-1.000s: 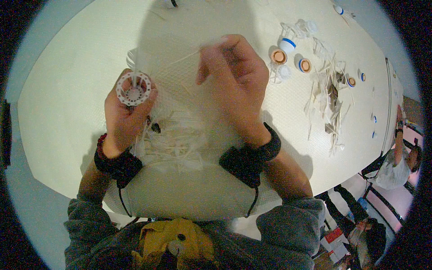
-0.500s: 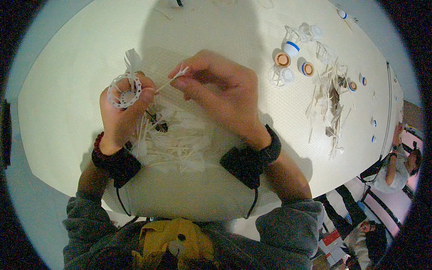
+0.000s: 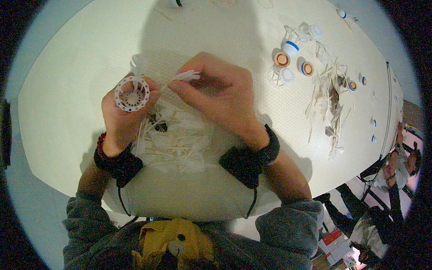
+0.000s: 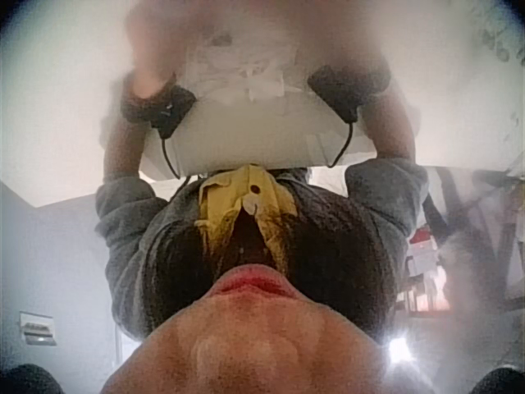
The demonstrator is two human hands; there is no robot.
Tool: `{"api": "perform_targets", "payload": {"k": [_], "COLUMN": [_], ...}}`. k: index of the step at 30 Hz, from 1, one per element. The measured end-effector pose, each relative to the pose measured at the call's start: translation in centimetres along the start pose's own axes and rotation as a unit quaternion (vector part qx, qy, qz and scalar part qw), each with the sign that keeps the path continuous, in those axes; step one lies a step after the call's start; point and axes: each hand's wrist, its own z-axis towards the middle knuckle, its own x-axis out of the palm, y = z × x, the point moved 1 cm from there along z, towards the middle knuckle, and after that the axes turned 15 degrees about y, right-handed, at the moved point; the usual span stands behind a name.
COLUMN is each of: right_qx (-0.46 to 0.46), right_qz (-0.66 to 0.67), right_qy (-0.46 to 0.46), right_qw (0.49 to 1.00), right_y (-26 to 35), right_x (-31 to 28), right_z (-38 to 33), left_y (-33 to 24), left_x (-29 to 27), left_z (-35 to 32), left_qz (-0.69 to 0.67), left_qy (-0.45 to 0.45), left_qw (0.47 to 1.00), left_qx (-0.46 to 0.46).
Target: The person assembles shuttlecocks by manually inserting feathers into a plastic base one by one, then sets the partially completed items aside on the table to gather more components.
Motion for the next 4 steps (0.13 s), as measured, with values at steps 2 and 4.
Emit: {"api": "perform_targets", "payload": {"k": [2,4], "right_qx": [-0.013,-0.020], "right_qz": [-0.022,-0.015], "right_qy": [0.007,0.000], "right_qw": [1.000,1.000], "right_y": [-0.01,0.03], "right_x": [-0.04,-0.03], "right_z": [-0.02,-0.06], "left_y": [-0.22,-0.26], "left_x": [-0.01,0.03], "left_z": [-0.04,-0.05], "left_qz": [-0.004,-0.010], "left_qy": [0.012,0.026], "left_qw": [1.000,1.000], "left_qx": [0.000,0.001]}}
